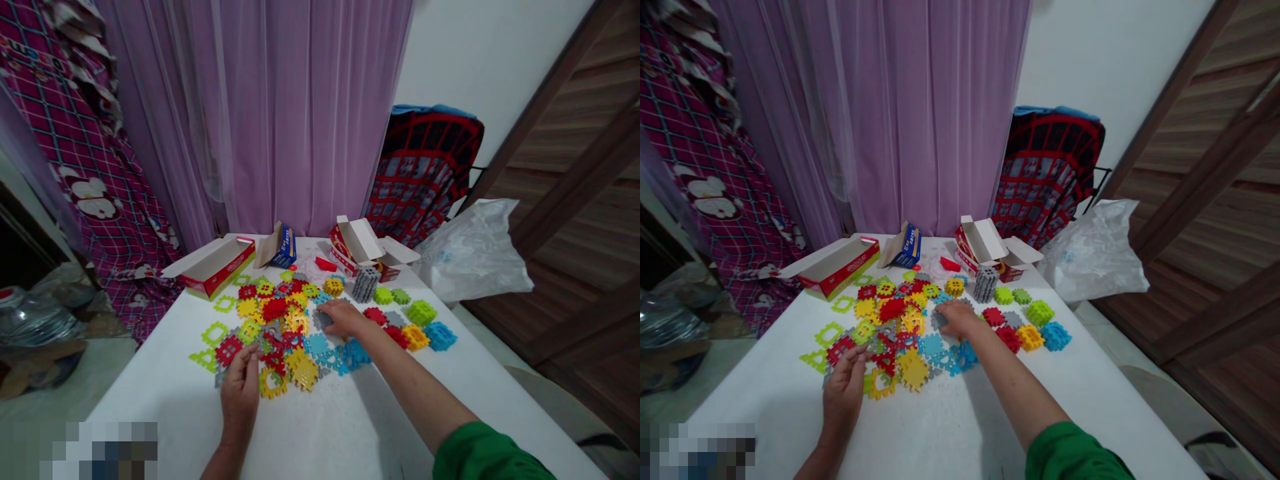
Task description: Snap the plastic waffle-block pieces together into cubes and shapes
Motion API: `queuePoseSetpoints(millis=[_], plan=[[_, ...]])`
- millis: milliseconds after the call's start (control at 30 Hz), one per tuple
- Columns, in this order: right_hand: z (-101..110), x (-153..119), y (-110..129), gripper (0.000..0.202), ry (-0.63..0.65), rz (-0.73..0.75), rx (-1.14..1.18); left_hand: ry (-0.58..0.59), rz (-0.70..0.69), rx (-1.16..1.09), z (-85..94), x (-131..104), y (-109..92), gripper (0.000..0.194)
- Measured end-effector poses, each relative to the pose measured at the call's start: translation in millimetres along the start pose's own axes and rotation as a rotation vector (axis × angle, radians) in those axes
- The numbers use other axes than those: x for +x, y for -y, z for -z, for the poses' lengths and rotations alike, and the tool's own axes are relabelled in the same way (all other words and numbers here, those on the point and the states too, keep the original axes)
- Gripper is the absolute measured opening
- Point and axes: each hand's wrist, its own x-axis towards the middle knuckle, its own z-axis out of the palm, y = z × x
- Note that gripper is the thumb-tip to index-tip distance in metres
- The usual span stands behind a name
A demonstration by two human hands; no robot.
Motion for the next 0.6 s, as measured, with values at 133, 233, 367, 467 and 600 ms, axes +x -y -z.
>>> queuePoseSetpoints(millis=[133,233,367,467,600], plan=[[0.2,1.5,1.5,0.058,0.004,0.001,-0.003,-0.036,-0.003,-0.003,-1.5,-0.5,-2.1,0.042],[1.2,2.1,3.9,0.056,0.013,0.004,-0.004,-0.032,-0.007,-0.017,-2.0,-0.4,-3.6,0.042],[3.9,2.6,6.9,0.055,0.029,0.010,-0.009,-0.048,-0.002,-0.034,-3.0,-1.1,-7.2,0.042],[6.1,3.2,7.1,0.056,0.042,0.013,-0.011,-0.075,0.002,-0.036,-4.2,-2.3,-11.1,0.042],[6.2,3.9,4.8,0.056,0.049,0.004,-0.013,-0.074,0.007,-0.012,-3.9,-3.0,-14.2,0.043]])
